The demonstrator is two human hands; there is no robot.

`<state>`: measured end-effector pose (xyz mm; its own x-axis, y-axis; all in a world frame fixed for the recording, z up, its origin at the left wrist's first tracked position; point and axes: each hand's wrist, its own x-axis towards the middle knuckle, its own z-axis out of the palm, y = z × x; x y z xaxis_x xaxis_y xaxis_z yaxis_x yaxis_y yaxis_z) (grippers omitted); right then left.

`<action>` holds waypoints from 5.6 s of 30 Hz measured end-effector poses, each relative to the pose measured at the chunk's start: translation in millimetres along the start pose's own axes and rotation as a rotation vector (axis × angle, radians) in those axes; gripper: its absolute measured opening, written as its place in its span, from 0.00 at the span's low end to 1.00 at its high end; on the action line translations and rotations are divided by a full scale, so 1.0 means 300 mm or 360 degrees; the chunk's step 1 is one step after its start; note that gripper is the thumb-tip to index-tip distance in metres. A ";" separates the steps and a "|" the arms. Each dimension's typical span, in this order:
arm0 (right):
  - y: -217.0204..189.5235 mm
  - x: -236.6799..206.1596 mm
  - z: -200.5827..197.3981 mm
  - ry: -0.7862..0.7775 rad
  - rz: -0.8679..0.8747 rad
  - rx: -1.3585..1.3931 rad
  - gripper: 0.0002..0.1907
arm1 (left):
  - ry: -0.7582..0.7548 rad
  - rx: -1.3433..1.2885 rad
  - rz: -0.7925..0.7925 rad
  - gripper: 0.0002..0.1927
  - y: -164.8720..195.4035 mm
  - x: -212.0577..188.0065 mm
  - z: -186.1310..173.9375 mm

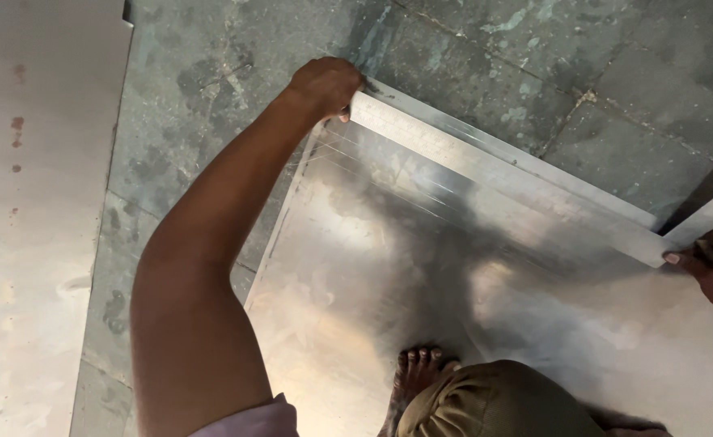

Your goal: The person uses a metal square and a marker to draw straight lines on a large metal sheet. They reposition the square at multiple locations on the sheet to make various markings.

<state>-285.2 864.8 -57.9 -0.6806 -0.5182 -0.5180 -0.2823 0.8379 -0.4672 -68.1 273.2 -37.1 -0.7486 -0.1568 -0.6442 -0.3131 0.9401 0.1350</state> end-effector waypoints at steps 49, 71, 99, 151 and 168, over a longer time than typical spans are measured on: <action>-0.442 -0.331 -0.060 0.0495 0.0443 0.0334 0.45 | -0.0165 0.0752 0.0189 0.26 0.065 0.088 0.101; -0.411 -0.308 0.234 0.0161 0.0582 -0.0124 0.52 | -0.0178 -0.0019 0.0021 0.29 0.056 0.008 -0.097; -0.333 -0.382 0.176 0.0164 0.0369 0.0055 0.49 | 0.0038 -0.0060 -0.0147 0.30 0.131 -0.157 -0.162; 1.110 -0.676 -0.311 0.1319 0.0956 -0.0019 0.32 | 0.0177 0.0083 0.0273 0.37 1.838 0.131 0.122; 1.183 -0.573 -0.112 0.1616 0.0410 0.0153 0.16 | 0.0405 -0.0475 0.0458 0.29 1.723 0.164 0.183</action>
<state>-291.2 1257.0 -110.4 -0.9720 0.0982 0.2133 -0.0240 0.8620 -0.5063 -234.6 767.9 -40.4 -0.9369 -0.0075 -0.3496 -0.1987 0.8341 0.5146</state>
